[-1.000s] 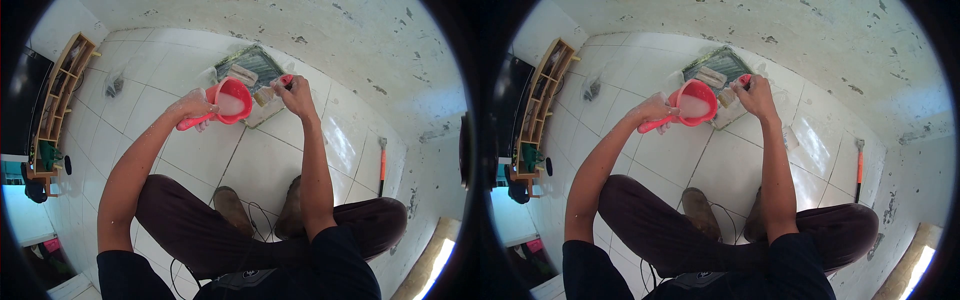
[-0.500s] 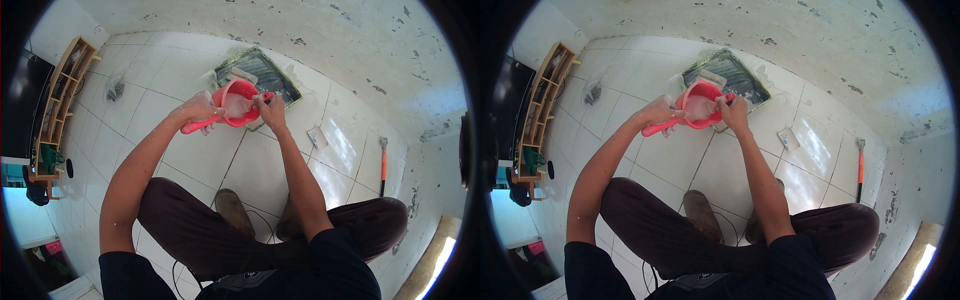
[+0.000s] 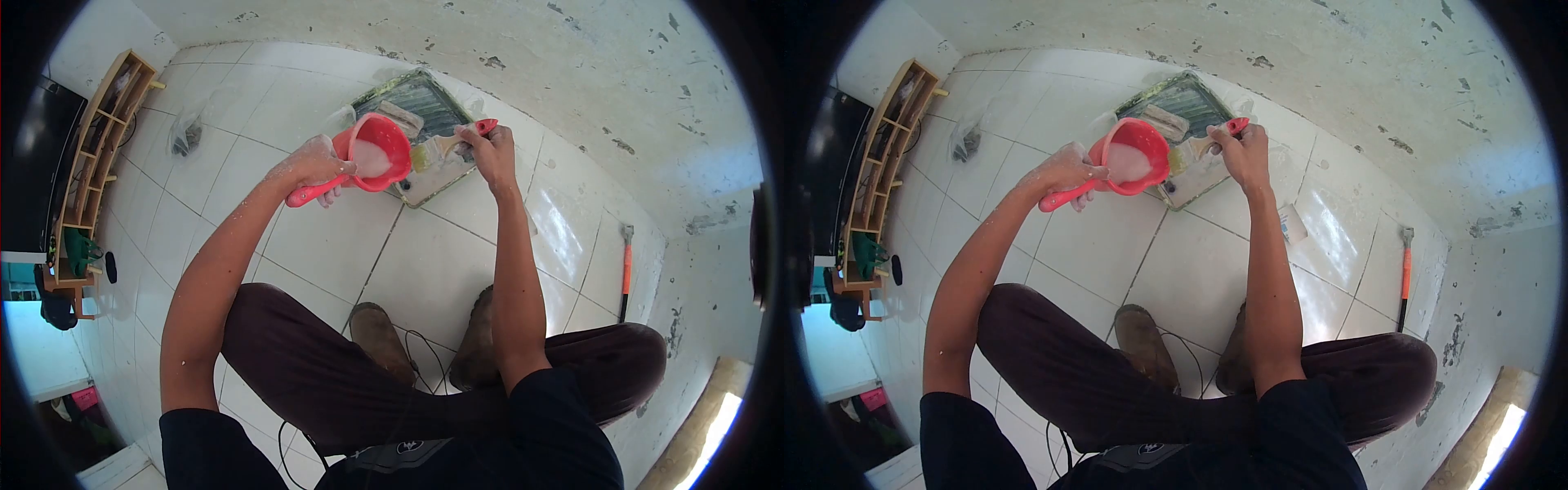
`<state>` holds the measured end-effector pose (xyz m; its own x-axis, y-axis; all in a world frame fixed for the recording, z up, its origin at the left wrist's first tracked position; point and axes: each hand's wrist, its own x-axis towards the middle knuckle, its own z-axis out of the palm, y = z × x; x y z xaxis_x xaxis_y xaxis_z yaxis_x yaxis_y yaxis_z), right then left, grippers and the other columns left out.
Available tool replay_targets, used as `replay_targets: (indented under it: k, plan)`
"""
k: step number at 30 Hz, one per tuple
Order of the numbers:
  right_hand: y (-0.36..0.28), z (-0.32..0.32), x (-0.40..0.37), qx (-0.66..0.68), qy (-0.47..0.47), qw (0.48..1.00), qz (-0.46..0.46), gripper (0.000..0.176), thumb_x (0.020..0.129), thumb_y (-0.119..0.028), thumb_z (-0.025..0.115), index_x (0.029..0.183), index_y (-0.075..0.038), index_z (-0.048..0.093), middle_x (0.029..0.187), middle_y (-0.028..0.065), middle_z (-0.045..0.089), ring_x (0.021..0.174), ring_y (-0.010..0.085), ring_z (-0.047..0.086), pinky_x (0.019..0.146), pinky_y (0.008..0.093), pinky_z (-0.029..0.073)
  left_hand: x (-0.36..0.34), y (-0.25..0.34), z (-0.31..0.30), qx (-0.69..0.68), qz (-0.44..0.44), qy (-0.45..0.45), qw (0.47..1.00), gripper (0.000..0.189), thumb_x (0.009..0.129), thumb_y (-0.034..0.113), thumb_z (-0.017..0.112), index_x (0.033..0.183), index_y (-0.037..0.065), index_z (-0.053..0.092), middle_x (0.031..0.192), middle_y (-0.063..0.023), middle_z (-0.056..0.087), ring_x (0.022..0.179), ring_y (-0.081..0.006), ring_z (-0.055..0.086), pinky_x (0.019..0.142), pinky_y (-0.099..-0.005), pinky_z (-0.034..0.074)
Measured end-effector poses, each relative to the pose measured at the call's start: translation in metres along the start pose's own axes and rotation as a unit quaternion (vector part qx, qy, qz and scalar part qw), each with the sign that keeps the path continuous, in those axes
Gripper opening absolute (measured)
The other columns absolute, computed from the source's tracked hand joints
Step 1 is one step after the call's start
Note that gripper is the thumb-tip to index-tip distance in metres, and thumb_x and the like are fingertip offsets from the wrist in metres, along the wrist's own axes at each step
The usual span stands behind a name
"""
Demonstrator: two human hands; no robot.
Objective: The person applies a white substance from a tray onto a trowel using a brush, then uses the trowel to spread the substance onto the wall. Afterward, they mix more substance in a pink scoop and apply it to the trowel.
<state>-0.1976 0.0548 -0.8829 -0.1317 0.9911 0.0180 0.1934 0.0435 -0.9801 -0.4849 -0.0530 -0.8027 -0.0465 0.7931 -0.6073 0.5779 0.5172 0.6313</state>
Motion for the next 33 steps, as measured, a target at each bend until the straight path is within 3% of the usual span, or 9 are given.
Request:
replay_targets:
  k: [2, 8, 9, 15, 22, 24, 29, 33]
  plan:
    - [-0.007, -0.001, -0.001, -0.073, -0.003, 0.997, -0.026, 0.025, 0.084, -0.019, 0.075, 0.071, 0.001, 0.07, 0.063, 0.0076, 0.067, 0.058, 0.0156, 0.06, 0.059, 0.0324, 0.046, 0.002, -0.003, -0.002, -0.019, -0.009, 0.012, 1.0, 0.035, 0.093, 0.02, 0.069, 0.091, -0.015, 0.064, 0.064, -0.0152, 0.066, 0.048, -0.0213, 0.066, 0.044, -0.0327, 0.056]
    - [0.034, 0.016, 0.002, -0.113, -0.027, 0.992, -0.042, 0.029, 0.083, -0.023, 0.075, 0.073, 0.004, 0.069, 0.063, 0.013, 0.067, 0.059, 0.0208, 0.064, 0.061, 0.0362, 0.05, 0.0, -0.003, -0.005, -0.013, -0.007, 0.006, 1.0, 0.034, 0.094, 0.02, 0.069, 0.093, -0.014, 0.064, 0.065, -0.0143, 0.066, 0.048, -0.0204, 0.065, 0.044, -0.0326, 0.056]
    - [0.047, 0.022, 0.002, -0.123, -0.035, 0.991, -0.039, 0.032, 0.083, -0.026, 0.075, 0.075, 0.005, 0.07, 0.069, 0.0182, 0.069, 0.065, 0.0287, 0.068, 0.065, 0.04, 0.052, 0.0, -0.003, -0.005, -0.013, -0.007, 0.007, 1.0, 0.034, 0.094, 0.02, 0.069, 0.093, -0.014, 0.064, 0.065, -0.0143, 0.066, 0.048, -0.0204, 0.065, 0.044, -0.0326, 0.056]
    - [0.115, 0.059, -0.015, -0.236, -0.099, 0.965, -0.046, 0.033, 0.084, -0.031, 0.074, 0.083, 0.002, 0.072, 0.087, 0.0282, 0.069, 0.086, 0.0438, 0.068, 0.075, 0.0499, 0.053, -0.001, -0.006, -0.005, -0.012, 0.003, -0.003, 1.0, 0.035, 0.094, 0.02, 0.069, 0.092, -0.014, 0.064, 0.065, -0.0141, 0.066, 0.048, -0.0202, 0.065, 0.043, -0.0325, 0.056]
    - [0.095, 0.034, -0.005, -0.32, -0.031, 0.945, -0.057, 0.034, 0.087, -0.033, 0.071, 0.084, 0.0, 0.072, 0.082, 0.0261, 0.069, 0.082, 0.0447, 0.068, 0.074, 0.0516, 0.054, -0.003, 0.0, -0.004, -0.006, 0.006, -0.001, 1.0, 0.037, 0.094, 0.022, 0.069, 0.087, -0.015, 0.065, 0.065, -0.0149, 0.066, 0.047, -0.0202, 0.065, 0.043, -0.0321, 0.055]
    - [0.096, 0.026, 0.0, -0.315, 0.065, 0.945, -0.061, 0.032, 0.089, -0.032, 0.069, 0.085, -0.001, 0.072, 0.08, 0.0244, 0.07, 0.08, 0.0438, 0.069, 0.072, 0.051, 0.054, -0.001, -0.001, -0.004, -0.003, 0.005, 0.001, 1.0, 0.037, 0.093, 0.022, 0.069, 0.087, -0.015, 0.065, 0.065, -0.0151, 0.066, 0.047, -0.0201, 0.065, 0.042, -0.0321, 0.054]
    - [0.119, 0.02, -0.005, -0.337, 0.074, 0.927, -0.149, 0.019, 0.089, -0.022, 0.066, 0.088, -0.004, 0.072, 0.081, 0.0216, 0.069, 0.078, 0.0425, 0.068, 0.069, 0.0516, 0.053, 0.006, -0.004, -0.003, -0.008, 0.003, -0.006, 1.0, 0.038, 0.092, 0.022, 0.071, 0.085, -0.015, 0.065, 0.063, -0.0153, 0.066, 0.046, -0.0202, 0.065, 0.042, -0.0322, 0.055]
    - [0.114, 0.033, -0.024, -0.341, -0.046, 0.912, -0.224, 0.014, 0.087, -0.019, 0.066, 0.09, -0.006, 0.071, 0.084, 0.0209, 0.069, 0.079, 0.0411, 0.068, 0.069, 0.0515, 0.053, 0.01, -0.002, 0.0, -0.004, 0.012, -0.004, 1.0, 0.038, 0.092, 0.022, 0.071, 0.084, -0.015, 0.065, 0.062, -0.0147, 0.065, 0.046, -0.0202, 0.064, 0.042, -0.0322, 0.055]
